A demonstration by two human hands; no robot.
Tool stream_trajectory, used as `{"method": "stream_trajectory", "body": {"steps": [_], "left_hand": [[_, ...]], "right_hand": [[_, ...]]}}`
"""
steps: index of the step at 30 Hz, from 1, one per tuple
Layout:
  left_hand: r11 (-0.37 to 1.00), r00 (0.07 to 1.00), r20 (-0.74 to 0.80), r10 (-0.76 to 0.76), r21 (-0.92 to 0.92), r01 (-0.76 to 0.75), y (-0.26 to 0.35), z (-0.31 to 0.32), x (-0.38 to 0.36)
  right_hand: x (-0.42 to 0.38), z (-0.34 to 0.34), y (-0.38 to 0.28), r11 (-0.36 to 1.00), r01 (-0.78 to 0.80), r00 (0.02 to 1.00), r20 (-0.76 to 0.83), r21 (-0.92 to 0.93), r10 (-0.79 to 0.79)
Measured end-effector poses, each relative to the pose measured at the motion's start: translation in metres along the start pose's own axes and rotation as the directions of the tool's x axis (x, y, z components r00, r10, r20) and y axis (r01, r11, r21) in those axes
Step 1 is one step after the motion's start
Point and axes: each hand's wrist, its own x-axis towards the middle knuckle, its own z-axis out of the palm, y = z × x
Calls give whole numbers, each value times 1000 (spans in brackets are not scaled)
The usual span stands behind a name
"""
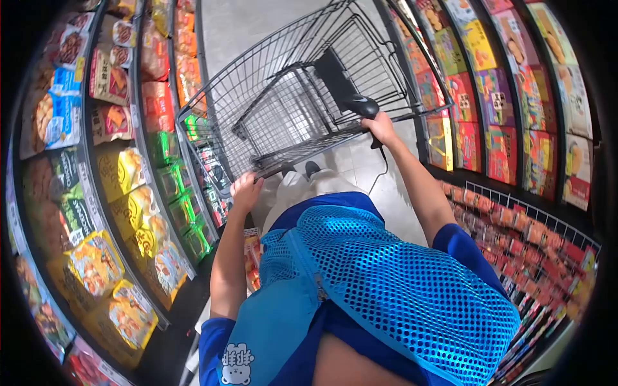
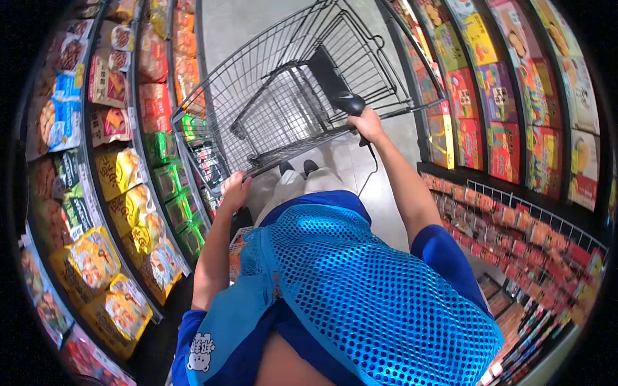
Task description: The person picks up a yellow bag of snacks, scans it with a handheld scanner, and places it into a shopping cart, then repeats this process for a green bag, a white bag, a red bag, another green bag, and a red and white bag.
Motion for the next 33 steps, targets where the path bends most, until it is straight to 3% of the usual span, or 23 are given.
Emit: {"method": "stream_trajectory", "body": {"steps": [5, 23, 33], "left_hand": [[1000, 1000, 4, 14, -14, -14, -4, 6, 2], [992, 997, -17, 79, -92, -80, -20, 4, 16], [993, 998, 19, 68, -96, -66, -25, 10, 27]], "right_hand": [[8, 2, 9, 996, 20, 999, 26, 88, -22], [27, 18, 19, 997, -29, 999, 15, 67, 28], [12, 9, -17, 998, -48, 997, -63, 28, 49]]}}
